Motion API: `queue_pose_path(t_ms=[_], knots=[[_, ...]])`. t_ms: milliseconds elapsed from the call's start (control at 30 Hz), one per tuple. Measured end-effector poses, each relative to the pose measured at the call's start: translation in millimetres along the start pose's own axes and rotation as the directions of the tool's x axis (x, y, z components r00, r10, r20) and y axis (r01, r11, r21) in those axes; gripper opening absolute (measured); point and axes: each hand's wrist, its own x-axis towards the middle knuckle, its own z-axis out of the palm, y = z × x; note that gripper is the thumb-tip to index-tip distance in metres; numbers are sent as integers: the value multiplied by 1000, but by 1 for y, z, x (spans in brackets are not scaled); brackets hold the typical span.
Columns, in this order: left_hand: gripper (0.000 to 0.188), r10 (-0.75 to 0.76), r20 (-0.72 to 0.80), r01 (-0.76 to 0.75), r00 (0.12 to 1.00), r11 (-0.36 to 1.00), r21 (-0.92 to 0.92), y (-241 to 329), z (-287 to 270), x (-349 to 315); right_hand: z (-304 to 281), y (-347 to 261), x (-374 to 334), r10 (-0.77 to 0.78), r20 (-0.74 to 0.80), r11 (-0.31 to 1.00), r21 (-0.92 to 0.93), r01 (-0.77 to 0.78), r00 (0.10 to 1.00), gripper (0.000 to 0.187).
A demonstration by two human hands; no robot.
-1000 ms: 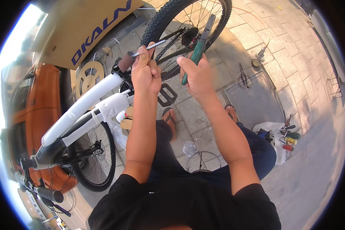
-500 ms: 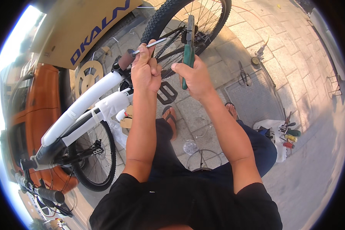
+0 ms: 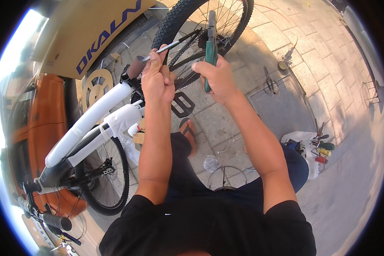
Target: The person assembles a bicycle by attaching the seat post and saddle. They use pliers to tighten a bolt on the seat post and then secure the saddle onto the post.
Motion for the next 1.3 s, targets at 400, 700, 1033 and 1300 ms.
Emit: queue_pose_path(t_ms=[400, 700, 1033, 1300], knots=[[21, 50, 20, -49, 999, 997, -63, -5, 1, 4, -1, 18, 16, -90, 123, 986, 150, 71, 988, 28], [20, 46, 131, -37, 990, 996, -75, -11, 0, -12, -26, 8, -10, -16, 122, 999, -48, 22, 992, 30], [20, -23, 371, 12, 928, 999, 33, -32, -2, -45, -56, 9, -98, -13, 179, 997, -73, 26, 984, 35], [23, -204, 476, -27, 856, 901, 434, -62, 9, -76, -94, -29, -206, -72, -47, 989, -130, 65, 996, 42]])
